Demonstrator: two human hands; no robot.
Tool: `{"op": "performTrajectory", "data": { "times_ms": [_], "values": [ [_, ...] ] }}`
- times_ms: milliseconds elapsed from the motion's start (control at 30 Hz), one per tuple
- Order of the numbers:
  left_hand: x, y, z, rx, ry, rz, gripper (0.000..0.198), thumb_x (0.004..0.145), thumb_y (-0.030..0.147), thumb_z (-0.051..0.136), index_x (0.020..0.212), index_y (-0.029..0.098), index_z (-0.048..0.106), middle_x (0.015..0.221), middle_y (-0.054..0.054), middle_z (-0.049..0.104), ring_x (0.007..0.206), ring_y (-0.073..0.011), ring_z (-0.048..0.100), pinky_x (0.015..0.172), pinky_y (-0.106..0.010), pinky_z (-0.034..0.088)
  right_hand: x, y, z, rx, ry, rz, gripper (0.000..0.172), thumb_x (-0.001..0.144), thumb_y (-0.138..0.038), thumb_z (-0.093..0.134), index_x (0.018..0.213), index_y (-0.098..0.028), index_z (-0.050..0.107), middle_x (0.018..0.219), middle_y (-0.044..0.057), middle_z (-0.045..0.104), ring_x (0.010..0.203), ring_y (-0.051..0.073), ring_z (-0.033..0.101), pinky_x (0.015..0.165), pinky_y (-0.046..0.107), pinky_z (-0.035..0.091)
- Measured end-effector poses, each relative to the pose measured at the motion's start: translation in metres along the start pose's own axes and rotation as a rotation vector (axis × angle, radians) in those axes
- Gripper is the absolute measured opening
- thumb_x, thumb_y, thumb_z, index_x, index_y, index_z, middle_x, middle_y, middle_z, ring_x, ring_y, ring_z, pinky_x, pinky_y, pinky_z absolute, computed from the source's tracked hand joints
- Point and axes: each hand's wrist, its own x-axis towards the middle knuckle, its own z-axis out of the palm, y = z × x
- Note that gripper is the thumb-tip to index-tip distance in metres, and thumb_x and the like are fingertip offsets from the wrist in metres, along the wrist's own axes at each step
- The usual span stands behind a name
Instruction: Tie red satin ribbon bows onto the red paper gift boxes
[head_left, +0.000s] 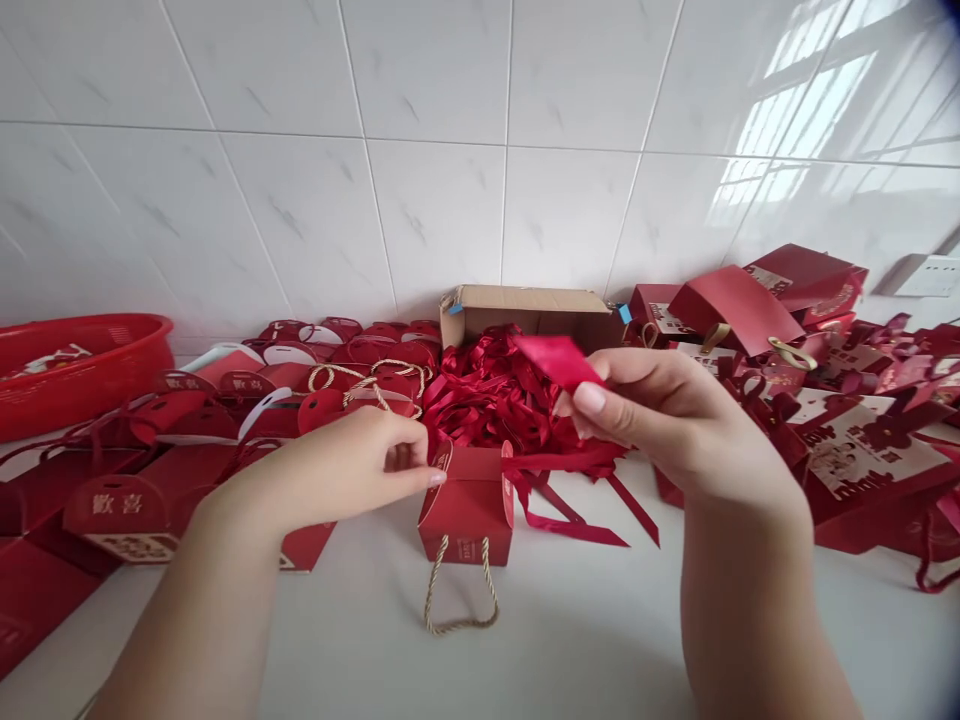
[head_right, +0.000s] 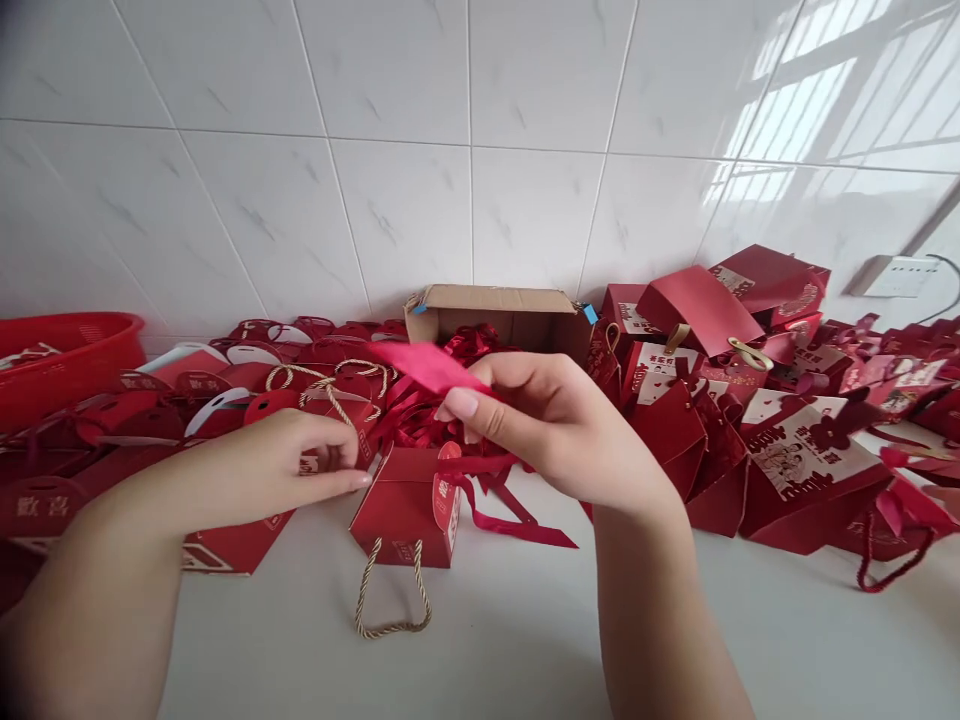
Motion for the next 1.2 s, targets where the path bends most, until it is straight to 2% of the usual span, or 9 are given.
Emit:
{"op": "performTrajectory", "data": {
  "times_ms": [100,167,300,433,567,700,933,1000,1200],
  "values": [
    [0.004,0.004,0.004,-0.008,-0.290,-0.118,0.033,0.073,0.053,0.060,0.062,0.022,0.058,0.062,0.000,0.060,0.051,-0.0150,0.051,0.043,-0.025,0.029,0.008,0.010,0.001,-0.116,-0.141,0.130,0.029,0.090,-0.039,0.054,0.070,-0.018,0.055,0.060,-0.003,0.043,0.049,0.007,0.034,0.043,0.022,0.027],
    [0.006,0.007,0.005,-0.013,-0.343,-0.152,0.031,0.074,0.048,0.058,0.059,0.021,0.054,0.062,0.000,0.060,0.051,-0.0151,0.051,0.043,-0.025,0.029,0.017,0.021,0.008,-0.170,-0.149,0.191,0.032,0.092,-0.039,0.047,0.068,-0.019,0.049,0.060,-0.003,0.039,0.049,0.007,0.029,0.043,0.023,0.024],
    [0.007,0.007,0.004,-0.042,-0.342,-0.224,0.021,0.075,0.038,0.054,0.063,0.021,0.056,0.067,-0.003,0.065,0.057,-0.0181,0.058,0.046,-0.025,0.035,0.032,0.046,0.029,-0.281,-0.138,0.179,0.030,0.089,-0.030,0.046,0.062,-0.017,0.047,0.072,0.000,0.048,0.055,0.009,0.038,0.049,0.024,0.031],
    [0.007,0.000,0.000,-0.113,-0.358,-0.243,0.021,0.076,0.037,0.053,0.065,0.020,0.057,0.070,-0.004,0.068,0.063,-0.0193,0.062,0.050,-0.025,0.039,0.039,0.061,0.046,-0.392,-0.174,0.243,0.027,0.084,-0.023,0.046,0.061,-0.016,0.057,0.086,0.003,0.059,0.061,0.011,0.047,0.057,0.026,0.036],
    [0.011,-0.010,-0.001,-0.173,-0.407,-0.231,0.025,0.079,0.036,0.049,0.061,0.020,0.056,0.068,-0.003,0.067,0.062,-0.0174,0.059,0.051,-0.025,0.038,0.040,0.065,0.052,-0.438,-0.193,0.325,0.027,0.082,-0.019,0.045,0.062,-0.017,0.064,0.094,0.003,0.063,0.075,0.016,0.056,0.072,0.029,0.040],
    [0.013,-0.020,0.001,-0.210,-0.426,-0.211,0.024,0.080,0.036,0.048,0.066,0.020,0.058,0.068,-0.003,0.067,0.065,-0.0180,0.060,0.059,-0.026,0.042,0.040,0.069,0.055,-0.439,-0.173,0.334,0.027,0.080,-0.017,0.046,0.059,-0.017,0.063,0.096,0.005,0.065,0.090,0.021,0.057,0.087,0.034,0.036],
    [0.013,-0.024,0.002,-0.196,-0.447,-0.214,0.026,0.082,0.040,0.047,0.069,0.020,0.059,0.074,-0.004,0.069,0.076,-0.0208,0.063,0.067,-0.029,0.045,0.042,0.075,0.064,-0.468,-0.158,0.373,0.027,0.079,-0.017,0.043,0.059,-0.017,0.061,0.087,0.003,0.063,0.072,0.016,0.054,0.070,0.030,0.037],
    [0.013,-0.023,0.002,-0.187,-0.449,-0.216,0.026,0.082,0.039,0.047,0.068,0.020,0.059,0.075,-0.003,0.069,0.075,-0.0203,0.062,0.066,-0.029,0.044,0.042,0.075,0.065,-0.478,-0.156,0.384,0.027,0.079,-0.017,0.043,0.059,-0.017,0.062,0.090,0.004,0.063,0.074,0.017,0.055,0.071,0.031,0.037],
    [0.013,-0.017,0.000,-0.206,-0.459,-0.231,0.023,0.082,0.036,0.047,0.070,0.019,0.057,0.071,-0.001,0.067,0.069,-0.0174,0.060,0.062,-0.026,0.041,0.040,0.074,0.067,-0.533,-0.170,0.398,0.029,0.080,-0.019,0.044,0.058,-0.018,0.064,0.099,0.004,0.064,0.098,0.025,0.055,0.088,0.039,0.034]
  ]
}}
